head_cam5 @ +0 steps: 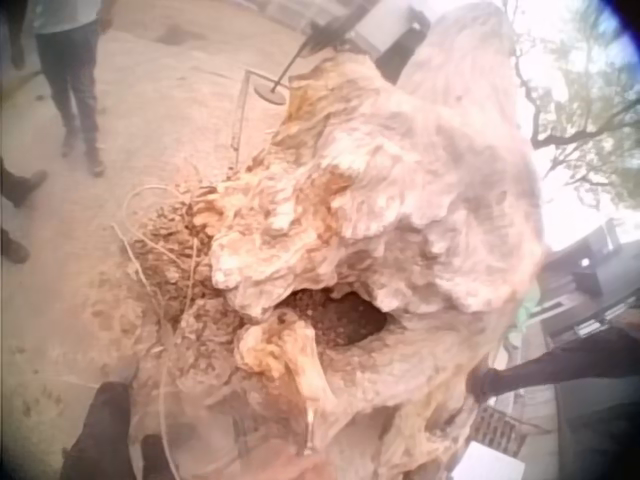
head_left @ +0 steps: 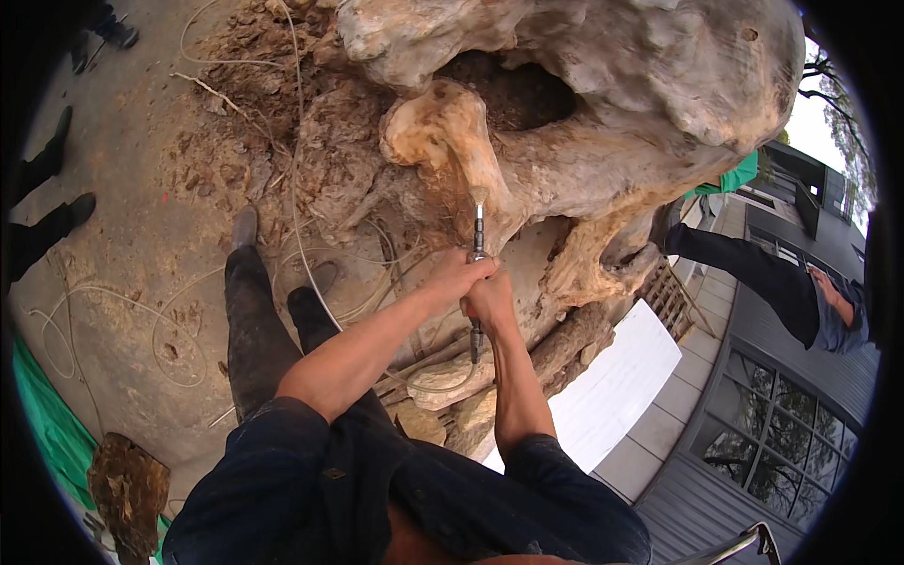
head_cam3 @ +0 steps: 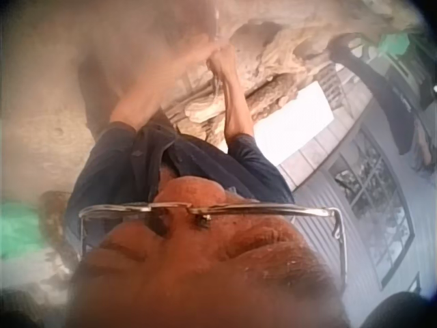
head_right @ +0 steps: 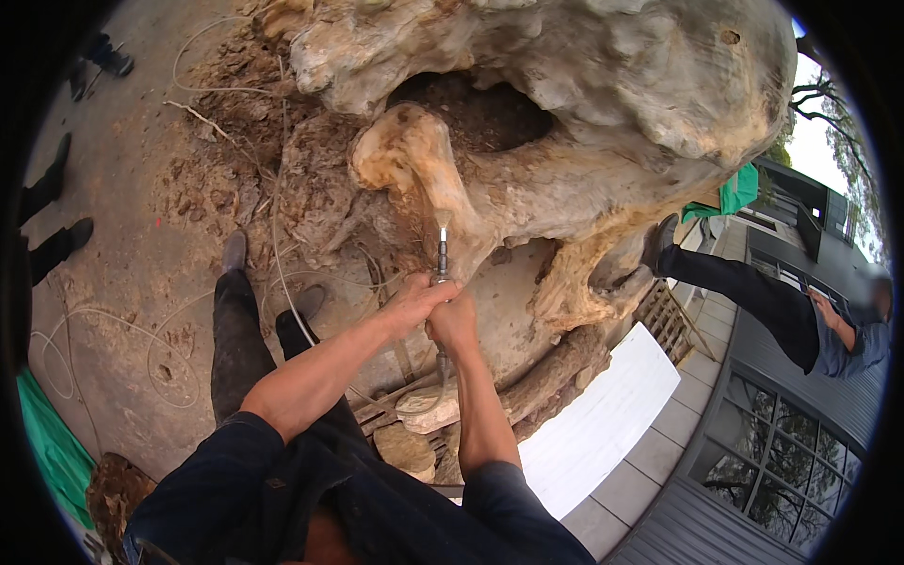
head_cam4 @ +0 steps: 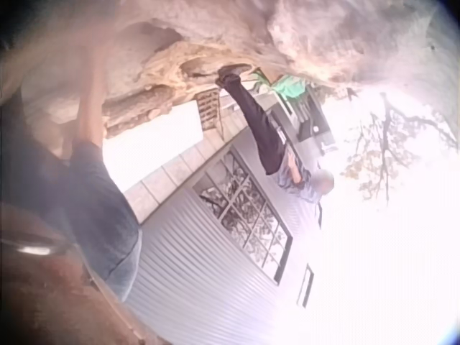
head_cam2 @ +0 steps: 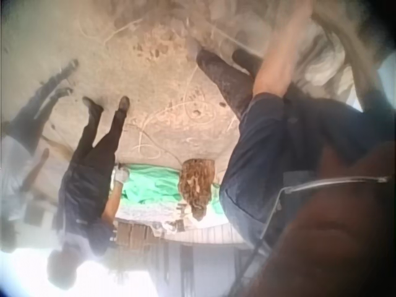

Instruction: The person uses a pneumatic chisel to carve and shape a large piece of wood, removing material and refining the surface. The person works on different sections of the wood, adjusting position and tool angle as needed.

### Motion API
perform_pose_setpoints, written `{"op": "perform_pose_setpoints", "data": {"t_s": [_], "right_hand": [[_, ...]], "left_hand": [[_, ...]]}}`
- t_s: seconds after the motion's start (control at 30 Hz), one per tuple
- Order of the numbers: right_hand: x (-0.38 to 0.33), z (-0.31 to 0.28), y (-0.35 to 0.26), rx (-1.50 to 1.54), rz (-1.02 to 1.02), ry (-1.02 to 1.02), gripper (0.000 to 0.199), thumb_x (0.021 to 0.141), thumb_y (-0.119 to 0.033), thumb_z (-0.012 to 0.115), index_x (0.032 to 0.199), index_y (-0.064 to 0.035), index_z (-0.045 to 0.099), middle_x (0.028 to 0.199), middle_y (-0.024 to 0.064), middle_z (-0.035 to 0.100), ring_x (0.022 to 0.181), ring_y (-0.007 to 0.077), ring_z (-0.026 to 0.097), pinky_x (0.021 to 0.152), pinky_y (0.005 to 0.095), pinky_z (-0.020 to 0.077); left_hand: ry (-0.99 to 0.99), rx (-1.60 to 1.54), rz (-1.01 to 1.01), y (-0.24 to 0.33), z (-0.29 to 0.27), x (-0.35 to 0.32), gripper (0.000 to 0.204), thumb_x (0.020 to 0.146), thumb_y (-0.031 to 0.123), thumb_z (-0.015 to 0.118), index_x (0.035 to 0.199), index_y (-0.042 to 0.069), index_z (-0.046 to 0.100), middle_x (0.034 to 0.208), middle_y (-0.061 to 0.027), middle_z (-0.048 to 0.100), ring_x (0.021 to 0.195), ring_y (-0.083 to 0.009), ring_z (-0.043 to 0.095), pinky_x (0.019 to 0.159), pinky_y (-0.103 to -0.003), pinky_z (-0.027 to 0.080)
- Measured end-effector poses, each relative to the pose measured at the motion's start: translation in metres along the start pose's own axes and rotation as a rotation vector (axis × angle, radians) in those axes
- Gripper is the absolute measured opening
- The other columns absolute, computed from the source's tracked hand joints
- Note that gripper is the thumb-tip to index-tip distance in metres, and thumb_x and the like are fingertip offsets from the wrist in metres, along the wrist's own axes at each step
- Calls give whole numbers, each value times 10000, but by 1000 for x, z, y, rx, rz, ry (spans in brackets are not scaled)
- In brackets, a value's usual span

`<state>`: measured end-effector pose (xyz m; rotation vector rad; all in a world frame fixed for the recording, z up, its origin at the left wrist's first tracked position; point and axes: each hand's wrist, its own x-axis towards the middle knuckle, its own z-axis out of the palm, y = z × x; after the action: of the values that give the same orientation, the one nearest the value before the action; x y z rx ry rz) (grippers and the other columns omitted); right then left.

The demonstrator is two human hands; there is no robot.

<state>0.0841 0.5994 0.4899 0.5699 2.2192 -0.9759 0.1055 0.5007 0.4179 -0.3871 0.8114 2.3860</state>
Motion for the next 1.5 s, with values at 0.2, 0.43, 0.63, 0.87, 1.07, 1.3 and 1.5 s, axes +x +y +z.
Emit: {"op": "perform_pose_setpoints", "data": {"t_s": [0.2,0.43,0.63,0.87,1.07,1.3,1.5], "right_hand": [[-23,-8,22,-172,47,50,135,929,-83,596,827,-7,644,617,42,599,486,131,543,435,297,374],[0,15,-6,-73,-79,-48,107,907,-49,585,819,-11,633,600,34,578,471,121,524,419,299,353],[16,21,-20,-32,-75,-28,111,899,-44,598,797,-18,631,599,34,577,463,119,517,408,300,342],[-1,9,37,-47,77,-9,127,908,-83,620,795,-28,640,622,34,593,484,120,533,430,291,358],[-19,13,26,-57,40,6,144,916,-83,598,786,-34,635,621,28,591,483,118,529,431,294,362],[22,46,-14,-99,-107,-28,141,916,-72,586,794,-19,633,593,33,568,465,126,516,431,307,363],[52,55,-15,-92,-261,-29,158,961,-89,610,817,-29,638,604,33,595,445,126,524,403,298,376]], "left_hand": [[92,50,147,-41,15,-10,311,970,298,704,754,84,644,740,34,579,687,-70,531,606,-305,436],[159,-118,134,-10,-5,-9,278,995,312,686,910,48,670,776,-14,624,645,-115,579,539,-309,452],[102,-142,80,8,-17,2,306,999,353,689,945,52,672,785,-20,627,608,-124,586,479,-308,434],[79,-4,47,-33,-6,-10,298,995,345,693,847,91,650,758,24,597,673,-86,551,562,-296,409],[90,-45,82,-43,-3,-16,263,1002,317,685,889,81,664,758,18,598,647,-93,545,548,-307,423],[108,-115,86,-4,-46,2,294,1003,346,692,958,57,670,826,-35,656,690,-119,631,542,-286,479],[180,-70,95,6,-53,25,342,1002,408,699,948,72,663,888,14,620,834,-95,563,705,-298,454]]}}
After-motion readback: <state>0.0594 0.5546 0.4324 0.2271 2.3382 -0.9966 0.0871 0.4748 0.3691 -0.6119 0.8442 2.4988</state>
